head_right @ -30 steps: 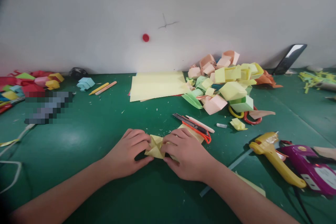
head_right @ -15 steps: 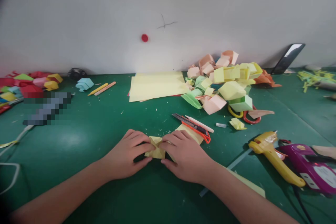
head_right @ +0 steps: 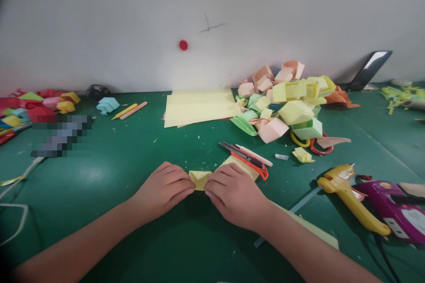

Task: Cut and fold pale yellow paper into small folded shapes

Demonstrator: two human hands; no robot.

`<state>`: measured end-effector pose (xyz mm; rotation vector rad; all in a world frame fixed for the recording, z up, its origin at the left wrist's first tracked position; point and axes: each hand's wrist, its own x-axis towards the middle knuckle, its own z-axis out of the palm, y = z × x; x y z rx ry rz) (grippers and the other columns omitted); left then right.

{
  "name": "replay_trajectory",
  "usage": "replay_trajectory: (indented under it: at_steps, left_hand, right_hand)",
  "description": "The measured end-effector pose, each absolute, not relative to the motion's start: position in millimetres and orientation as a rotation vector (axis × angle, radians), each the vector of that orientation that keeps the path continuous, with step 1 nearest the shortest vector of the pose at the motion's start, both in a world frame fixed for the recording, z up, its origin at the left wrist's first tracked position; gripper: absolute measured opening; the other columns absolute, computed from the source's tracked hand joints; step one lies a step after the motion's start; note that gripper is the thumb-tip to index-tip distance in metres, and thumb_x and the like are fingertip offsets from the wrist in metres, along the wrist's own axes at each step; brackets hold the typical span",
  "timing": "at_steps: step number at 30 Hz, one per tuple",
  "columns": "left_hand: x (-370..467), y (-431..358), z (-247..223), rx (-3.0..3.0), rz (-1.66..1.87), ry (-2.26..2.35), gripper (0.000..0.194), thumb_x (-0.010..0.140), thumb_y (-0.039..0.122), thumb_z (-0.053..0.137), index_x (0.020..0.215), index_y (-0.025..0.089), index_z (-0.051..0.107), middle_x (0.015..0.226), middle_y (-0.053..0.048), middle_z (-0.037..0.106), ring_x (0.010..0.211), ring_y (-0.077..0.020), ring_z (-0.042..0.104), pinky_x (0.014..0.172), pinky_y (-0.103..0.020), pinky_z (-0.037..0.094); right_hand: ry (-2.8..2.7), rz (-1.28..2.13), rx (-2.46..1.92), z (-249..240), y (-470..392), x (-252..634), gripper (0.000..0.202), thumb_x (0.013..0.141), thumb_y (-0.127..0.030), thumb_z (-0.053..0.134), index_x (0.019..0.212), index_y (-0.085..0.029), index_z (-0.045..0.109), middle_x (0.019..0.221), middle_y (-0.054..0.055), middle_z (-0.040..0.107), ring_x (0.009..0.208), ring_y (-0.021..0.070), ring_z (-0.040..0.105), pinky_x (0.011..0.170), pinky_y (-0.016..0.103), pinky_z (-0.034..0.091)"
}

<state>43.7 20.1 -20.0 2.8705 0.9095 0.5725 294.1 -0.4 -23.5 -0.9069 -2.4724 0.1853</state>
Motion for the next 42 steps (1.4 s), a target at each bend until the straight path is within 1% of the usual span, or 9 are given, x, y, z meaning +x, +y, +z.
replay_trajectory:
  at_steps: [4,8,15,19,25,30,36,39,42]
  left_hand:
    - [43.5,20.0,-22.7,2.789,0.568,0.947,0.025,0.104,0.026,0.046,0.092,0.020,0.067,0.095,-0.003,0.071,0.089,-0.0180,0.063,0.079,-0.036,0.041]
    - [44.6,18.5,-24.0,2.682,0.533,1.027,0.019,0.100,0.020,0.046,0.095,0.019,0.063,0.099,-0.005,0.069,0.091,-0.0201,0.061,0.082,-0.038,0.044]
    - [46.7,20.0,-21.9,2.630,0.504,1.121,0.022,0.101,0.023,0.044,0.094,0.019,0.064,0.105,-0.007,0.063,0.097,-0.0225,0.058,0.085,-0.040,0.046]
    - [47.6,21.5,-21.9,2.594,0.525,1.126,0.022,0.101,0.023,0.043,0.092,0.018,0.063,0.105,-0.007,0.062,0.097,-0.0226,0.057,0.086,-0.041,0.046]
    - [47.9,23.1,-21.4,2.513,0.549,1.146,0.023,0.100,0.022,0.044,0.088,0.018,0.063,0.103,-0.007,0.062,0.097,-0.0219,0.057,0.087,-0.041,0.048]
    - [47.7,23.2,-23.2,2.479,0.563,1.164,0.021,0.099,0.023,0.048,0.084,0.019,0.062,0.102,-0.006,0.062,0.096,-0.0220,0.056,0.086,-0.041,0.048]
    - [47.7,24.1,-25.7,2.427,0.588,1.214,0.019,0.095,0.023,0.054,0.078,0.018,0.061,0.099,-0.005,0.061,0.093,-0.0213,0.055,0.085,-0.041,0.047]
    - [48.2,25.2,-26.1,2.410,0.593,1.243,0.019,0.093,0.023,0.057,0.075,0.018,0.061,0.098,-0.004,0.061,0.093,-0.0213,0.054,0.085,-0.041,0.047]
    - [48.7,26.0,-26.0,2.409,0.578,1.265,0.019,0.094,0.025,0.058,0.077,0.018,0.061,0.099,-0.004,0.061,0.093,-0.0213,0.054,0.085,-0.041,0.046]
  right_hand:
    - [-2.419,0.274,-1.036,-28.0,0.4,292.6,0.019,0.102,-0.022,0.050,0.099,-0.020,0.068,0.096,0.007,0.073,0.091,0.0223,0.064,0.084,0.040,0.049]
    - [-2.378,0.306,-1.117,-28.8,2.0,291.4,0.022,0.103,-0.023,0.047,0.092,-0.019,0.066,0.091,0.006,0.072,0.085,0.0209,0.062,0.082,0.038,0.048]
    - [-2.374,0.226,-1.231,-31.4,1.7,287.4,0.019,0.102,-0.024,0.050,0.091,-0.020,0.065,0.089,0.005,0.070,0.086,0.0221,0.059,0.081,0.039,0.044]
    - [-2.401,0.151,-1.246,-32.6,3.0,288.0,0.023,0.104,-0.026,0.047,0.090,-0.020,0.063,0.087,0.006,0.068,0.084,0.0230,0.056,0.080,0.039,0.042]
    - [-2.420,0.276,-1.234,-28.1,3.8,290.0,0.021,0.104,-0.030,0.048,0.091,-0.021,0.062,0.090,0.005,0.067,0.085,0.0225,0.055,0.080,0.038,0.041]
    - [-2.413,0.290,-1.271,-26.8,1.3,287.5,0.018,0.101,-0.025,0.050,0.087,-0.020,0.059,0.088,0.005,0.066,0.086,0.0233,0.054,0.081,0.040,0.040]
    - [-2.347,0.341,-1.373,-26.7,2.0,284.4,0.020,0.096,-0.021,0.053,0.076,-0.021,0.050,0.080,0.003,0.062,0.082,0.0230,0.052,0.078,0.039,0.040]
    - [-2.313,0.397,-1.382,-26.7,3.4,284.2,0.017,0.095,-0.020,0.055,0.078,-0.022,0.052,0.080,0.003,0.062,0.082,0.0229,0.052,0.077,0.038,0.041]
    - [-2.244,0.421,-1.396,-27.7,3.9,284.6,0.005,0.090,-0.020,0.061,0.091,-0.022,0.056,0.087,0.004,0.065,0.083,0.0234,0.056,0.076,0.039,0.043]
